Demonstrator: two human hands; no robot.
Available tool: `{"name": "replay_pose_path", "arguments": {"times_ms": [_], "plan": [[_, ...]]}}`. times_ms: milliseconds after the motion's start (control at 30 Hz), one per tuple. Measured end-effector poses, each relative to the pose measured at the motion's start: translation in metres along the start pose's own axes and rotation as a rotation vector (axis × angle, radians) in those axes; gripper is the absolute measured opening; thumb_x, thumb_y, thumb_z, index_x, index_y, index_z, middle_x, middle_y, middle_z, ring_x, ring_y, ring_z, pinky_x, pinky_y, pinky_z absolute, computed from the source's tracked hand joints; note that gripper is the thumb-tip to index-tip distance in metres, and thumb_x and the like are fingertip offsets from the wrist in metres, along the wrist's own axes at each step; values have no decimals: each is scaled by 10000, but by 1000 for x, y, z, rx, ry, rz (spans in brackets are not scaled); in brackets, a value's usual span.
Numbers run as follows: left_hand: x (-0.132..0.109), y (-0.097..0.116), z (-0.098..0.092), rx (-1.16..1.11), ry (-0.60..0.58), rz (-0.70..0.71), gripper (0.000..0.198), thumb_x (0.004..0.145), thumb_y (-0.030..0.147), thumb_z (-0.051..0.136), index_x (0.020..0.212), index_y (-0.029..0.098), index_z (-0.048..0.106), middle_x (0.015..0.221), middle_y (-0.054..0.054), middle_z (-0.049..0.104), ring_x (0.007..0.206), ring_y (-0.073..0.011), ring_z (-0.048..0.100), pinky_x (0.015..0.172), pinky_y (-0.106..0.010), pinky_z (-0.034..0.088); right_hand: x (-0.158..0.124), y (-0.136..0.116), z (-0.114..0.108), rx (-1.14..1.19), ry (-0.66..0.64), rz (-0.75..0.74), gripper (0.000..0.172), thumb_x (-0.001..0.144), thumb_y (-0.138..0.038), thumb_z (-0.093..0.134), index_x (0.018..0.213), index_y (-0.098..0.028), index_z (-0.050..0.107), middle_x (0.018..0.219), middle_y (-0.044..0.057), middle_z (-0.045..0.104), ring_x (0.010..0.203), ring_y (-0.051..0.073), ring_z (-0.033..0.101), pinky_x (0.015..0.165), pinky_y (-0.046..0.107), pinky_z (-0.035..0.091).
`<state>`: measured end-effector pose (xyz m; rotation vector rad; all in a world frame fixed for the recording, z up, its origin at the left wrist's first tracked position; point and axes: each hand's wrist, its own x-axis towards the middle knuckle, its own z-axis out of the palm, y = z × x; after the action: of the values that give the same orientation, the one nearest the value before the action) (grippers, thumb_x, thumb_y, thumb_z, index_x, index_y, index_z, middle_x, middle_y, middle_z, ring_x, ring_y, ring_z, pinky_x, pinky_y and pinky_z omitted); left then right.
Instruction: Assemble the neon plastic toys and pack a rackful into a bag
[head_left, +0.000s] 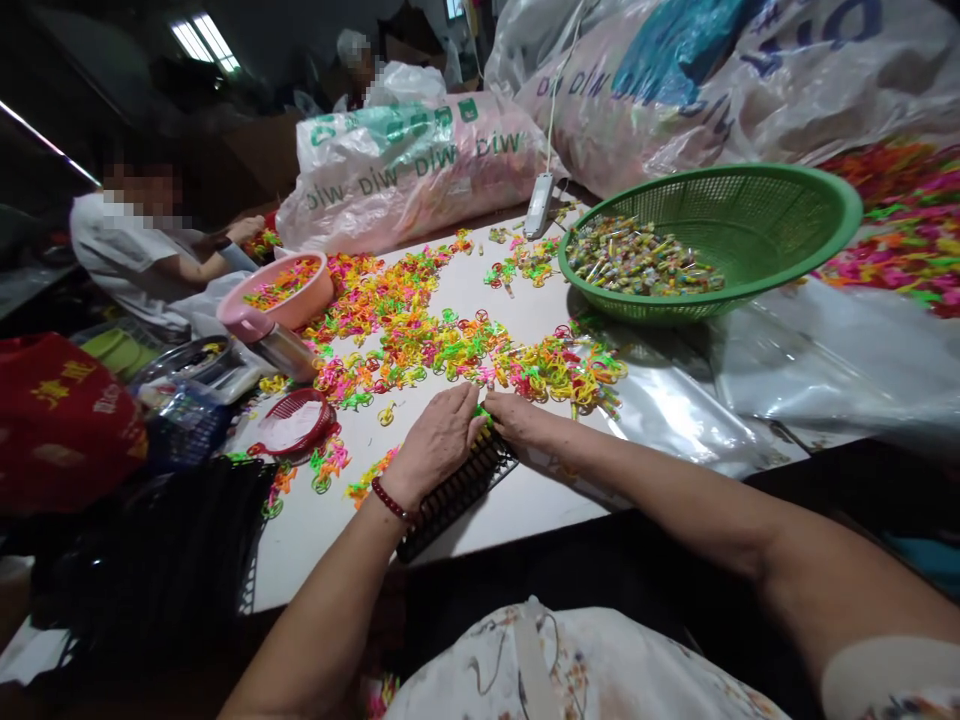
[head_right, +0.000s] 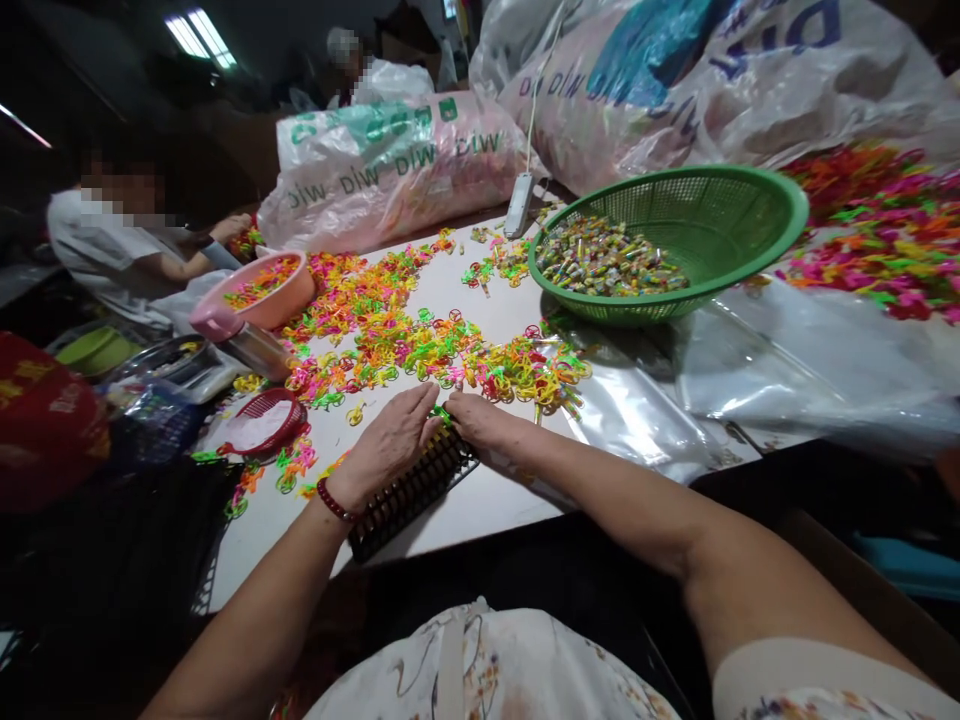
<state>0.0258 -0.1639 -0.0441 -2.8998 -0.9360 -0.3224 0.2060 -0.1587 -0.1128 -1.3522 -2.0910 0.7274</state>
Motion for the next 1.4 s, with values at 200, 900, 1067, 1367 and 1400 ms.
{"name": "replay_pose_path", "arguments": {"times_ms": [200,900,1067,1367,1400], "plan": [[-5,1,1,80,-51,-8,553,1006,383,302,1433,37,365,1470,-215,431,1370,-285,411,1148,-468,296,-6,-13,-20,-81,-42,34,69,799,-155,619,792,-141,686,816,61,660,717,155,536,694,263,405],[6,-4,-39,3,-128,-379,660,981,500,310,1518,121,246,1592,-177,192,1473,-330,185,1147,-581,237,-167,-27,-25,-403,251,350,234,955,-279,424,910,-173,627,917,98,637,829,212,610,756,320,452],[-82,-2,-58,-5,164,-287,483,984,379,392,1413,162,444,1489,-129,440,1420,-251,339,1178,-479,267,-152,-46,-13,93,198,352,233,939,-346,434,1009,-209,608,875,37,681,782,187,626,739,328,483],[-168,-11,-9,-286,297,-161,627,918,77,401,1514,227,278,1525,-108,388,1477,-239,209,1174,-513,307,-91,-89,50,552,62,103,258,807,-444,665,824,-187,668,866,45,647,812,201,625,725,342,532],[-167,-13,-4,-307,319,-148,637,904,47,388,1508,224,294,1517,-109,400,1477,-237,209,1172,-511,315,-85,-91,53,528,66,68,247,812,-434,659,830,-188,673,882,50,656,828,210,631,739,351,532]]}}
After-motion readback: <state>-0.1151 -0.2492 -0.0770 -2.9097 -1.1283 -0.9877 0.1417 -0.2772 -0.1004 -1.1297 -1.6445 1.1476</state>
